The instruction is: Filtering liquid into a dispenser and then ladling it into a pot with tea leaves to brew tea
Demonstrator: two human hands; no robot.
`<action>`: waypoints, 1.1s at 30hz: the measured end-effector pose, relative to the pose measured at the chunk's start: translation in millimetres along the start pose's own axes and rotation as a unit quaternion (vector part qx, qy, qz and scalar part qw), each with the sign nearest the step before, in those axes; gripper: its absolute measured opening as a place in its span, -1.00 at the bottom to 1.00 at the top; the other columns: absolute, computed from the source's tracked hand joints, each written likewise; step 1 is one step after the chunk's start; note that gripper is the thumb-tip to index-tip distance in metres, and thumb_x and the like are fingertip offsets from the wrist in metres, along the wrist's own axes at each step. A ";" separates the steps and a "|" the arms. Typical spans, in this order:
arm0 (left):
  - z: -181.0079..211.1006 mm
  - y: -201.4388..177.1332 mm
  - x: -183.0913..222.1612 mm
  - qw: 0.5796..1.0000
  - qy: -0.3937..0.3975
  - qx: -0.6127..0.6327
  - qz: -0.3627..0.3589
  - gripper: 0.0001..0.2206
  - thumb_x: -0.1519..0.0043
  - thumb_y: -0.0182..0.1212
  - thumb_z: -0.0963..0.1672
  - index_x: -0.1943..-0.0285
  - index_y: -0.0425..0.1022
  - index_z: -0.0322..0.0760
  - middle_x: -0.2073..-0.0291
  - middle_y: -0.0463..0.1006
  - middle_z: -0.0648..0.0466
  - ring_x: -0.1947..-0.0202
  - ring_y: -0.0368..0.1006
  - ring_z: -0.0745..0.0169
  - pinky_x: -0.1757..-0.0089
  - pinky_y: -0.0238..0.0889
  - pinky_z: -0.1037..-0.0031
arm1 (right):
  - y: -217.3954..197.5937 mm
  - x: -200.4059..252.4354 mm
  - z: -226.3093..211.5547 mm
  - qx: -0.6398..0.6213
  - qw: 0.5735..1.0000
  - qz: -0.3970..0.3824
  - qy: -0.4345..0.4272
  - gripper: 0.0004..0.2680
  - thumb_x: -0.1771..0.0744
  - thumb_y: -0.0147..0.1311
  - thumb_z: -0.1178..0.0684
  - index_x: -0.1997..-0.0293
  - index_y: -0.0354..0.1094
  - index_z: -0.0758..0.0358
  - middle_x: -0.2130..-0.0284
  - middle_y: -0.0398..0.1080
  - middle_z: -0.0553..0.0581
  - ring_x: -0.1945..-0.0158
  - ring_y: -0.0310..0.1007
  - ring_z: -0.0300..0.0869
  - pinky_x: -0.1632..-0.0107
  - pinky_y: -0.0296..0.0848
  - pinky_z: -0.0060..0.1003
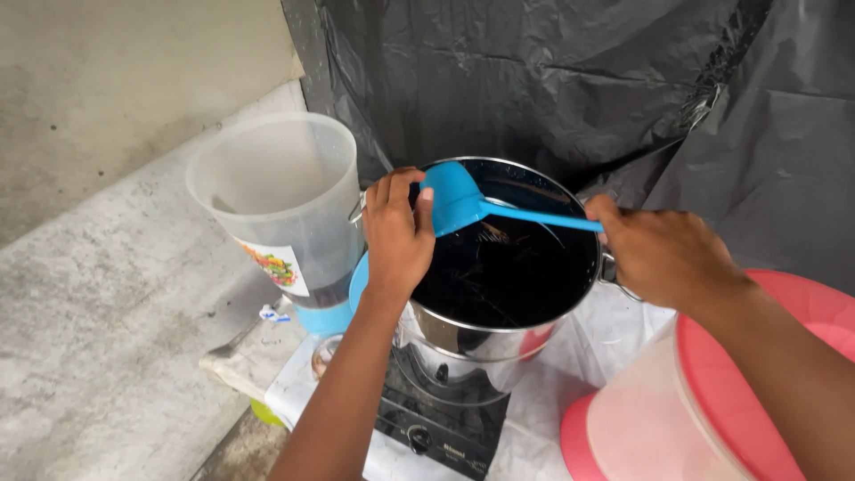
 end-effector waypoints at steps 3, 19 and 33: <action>7.5 -2.3 2.5 1.000 0.005 -0.017 0.015 -0.67 -0.71 -0.12 0.00 -0.27 0.60 -0.12 -0.32 0.66 0.07 -0.34 0.46 -0.12 -0.22 0.27 -0.06 | 12.4 0.8 -1.6 0.049 0.992 0.113 -0.035 -0.68 -0.44 0.06 0.11 -0.37 0.19 -0.19 0.58 0.61 -0.06 0.51 0.62 0.14 0.39 0.51 0.15; -71.1 -57.1 -0.6 0.992 -0.079 0.083 0.061 -0.52 -0.69 -0.10 0.07 -0.28 0.71 -0.27 -0.17 0.77 -0.10 -0.28 0.63 -0.15 -0.28 0.41 0.06 | 2.6 3.9 -12.7 0.202 0.947 0.247 -0.046 -0.83 -0.42 0.37 -0.40 0.15 0.55 -0.38 0.48 0.50 -0.31 0.44 0.60 -0.24 0.27 0.51 -0.27; -205.2 8.6 21.8 0.878 -0.436 -0.046 -0.190 -0.28 -0.65 -0.16 0.23 0.37 0.66 -0.21 0.29 0.84 -0.05 0.09 0.74 -0.25 -0.02 0.47 -0.08 | 32.9 -19.8 -25.4 0.078 0.997 -0.027 -0.011 -0.88 -0.50 0.16 -0.19 0.07 0.63 -0.27 0.20 0.71 -0.12 0.08 0.80 0.07 0.05 0.75 0.08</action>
Point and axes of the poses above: each hand's wrist, its own x-axis away from the middle knuckle, its own y-axis out of the palm, z = x × y, the point moved 9 cm from there along -x, towards the middle knuckle
